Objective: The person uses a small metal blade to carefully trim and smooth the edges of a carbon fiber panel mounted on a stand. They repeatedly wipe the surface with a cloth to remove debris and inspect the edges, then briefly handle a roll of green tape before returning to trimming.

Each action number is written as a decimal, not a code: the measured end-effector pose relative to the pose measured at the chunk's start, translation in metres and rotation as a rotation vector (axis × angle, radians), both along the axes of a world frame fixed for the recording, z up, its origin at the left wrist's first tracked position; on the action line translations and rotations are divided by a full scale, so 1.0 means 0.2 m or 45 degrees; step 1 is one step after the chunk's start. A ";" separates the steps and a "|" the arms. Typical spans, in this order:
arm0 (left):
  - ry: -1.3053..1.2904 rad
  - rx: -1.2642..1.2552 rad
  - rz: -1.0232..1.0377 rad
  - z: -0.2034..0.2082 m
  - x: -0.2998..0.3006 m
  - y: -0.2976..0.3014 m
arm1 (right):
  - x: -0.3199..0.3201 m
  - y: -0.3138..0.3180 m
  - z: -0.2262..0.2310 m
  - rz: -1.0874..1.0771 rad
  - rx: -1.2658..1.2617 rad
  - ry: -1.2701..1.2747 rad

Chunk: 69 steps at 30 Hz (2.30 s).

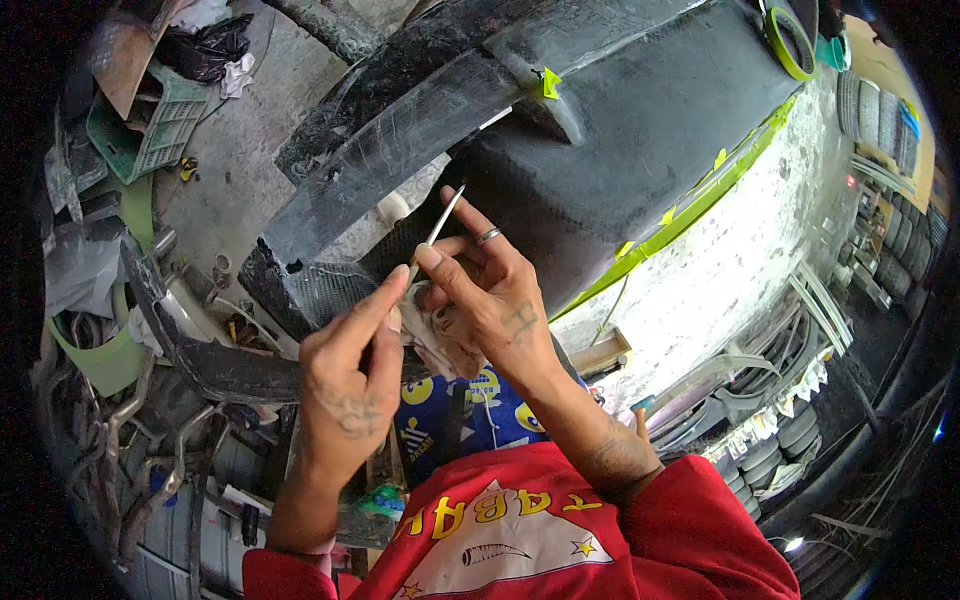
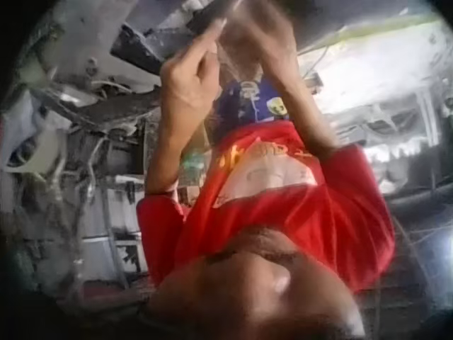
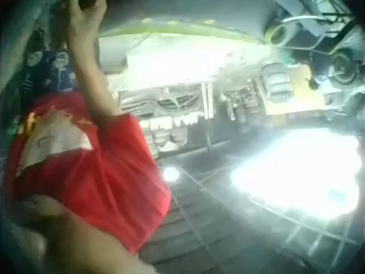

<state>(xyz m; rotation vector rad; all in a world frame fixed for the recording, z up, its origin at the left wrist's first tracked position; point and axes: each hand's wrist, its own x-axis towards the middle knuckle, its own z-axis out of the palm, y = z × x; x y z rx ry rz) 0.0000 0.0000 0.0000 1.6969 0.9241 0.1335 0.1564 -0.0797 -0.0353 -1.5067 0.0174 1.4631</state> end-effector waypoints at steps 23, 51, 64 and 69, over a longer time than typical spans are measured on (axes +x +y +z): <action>0.149 0.040 -0.156 0.08 0.04 0.12 | 0.01 -0.01 -0.01 -0.001 0.052 0.063; -0.009 -0.119 0.104 0.03 0.04 0.07 | 0.02 -0.01 -0.01 0.006 0.123 0.100; 0.055 -0.251 0.235 0.05 0.07 0.02 | 0.01 -0.01 -0.01 0.011 0.090 0.114; 0.164 -0.094 0.071 0.05 0.06 0.01 | 0.02 0.00 0.00 -0.003 0.087 0.133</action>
